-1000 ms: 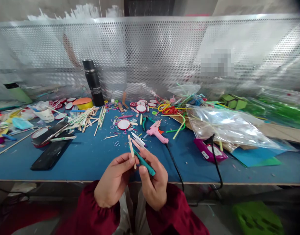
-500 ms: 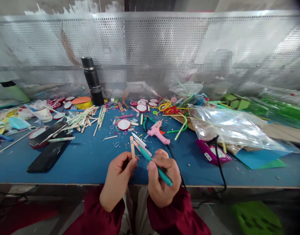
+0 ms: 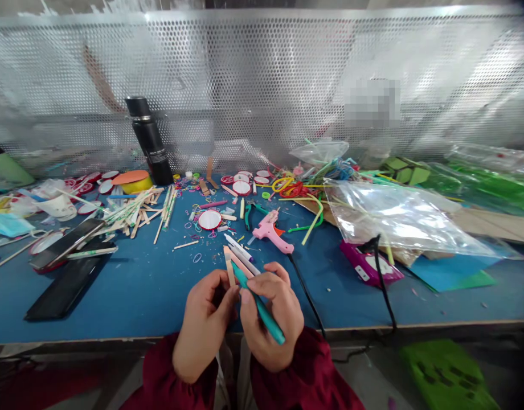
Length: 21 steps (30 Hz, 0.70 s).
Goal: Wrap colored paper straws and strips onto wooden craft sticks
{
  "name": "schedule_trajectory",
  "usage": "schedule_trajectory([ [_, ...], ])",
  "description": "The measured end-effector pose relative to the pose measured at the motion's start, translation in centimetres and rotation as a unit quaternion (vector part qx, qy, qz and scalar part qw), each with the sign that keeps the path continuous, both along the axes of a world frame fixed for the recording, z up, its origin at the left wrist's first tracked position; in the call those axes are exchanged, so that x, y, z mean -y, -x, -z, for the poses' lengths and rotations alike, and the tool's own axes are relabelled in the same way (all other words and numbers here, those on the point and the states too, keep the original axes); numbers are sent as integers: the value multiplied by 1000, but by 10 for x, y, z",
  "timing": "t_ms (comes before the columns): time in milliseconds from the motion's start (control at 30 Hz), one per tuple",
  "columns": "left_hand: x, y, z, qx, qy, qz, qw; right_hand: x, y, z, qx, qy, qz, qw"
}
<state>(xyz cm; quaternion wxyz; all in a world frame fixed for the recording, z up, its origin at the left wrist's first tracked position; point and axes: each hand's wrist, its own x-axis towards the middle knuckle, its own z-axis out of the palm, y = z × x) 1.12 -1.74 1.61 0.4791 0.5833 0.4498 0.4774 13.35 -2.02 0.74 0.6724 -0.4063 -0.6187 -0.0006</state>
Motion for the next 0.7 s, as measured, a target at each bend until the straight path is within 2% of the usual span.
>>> schedule_trajectory([
  [467, 1, 2, 7, 1, -17, -25, 1000, -1, 1, 1, 27, 24, -26, 999],
  [700, 1, 3, 6, -27, -17, -30, 999, -2, 2, 2, 22, 15, 1, 1000],
])
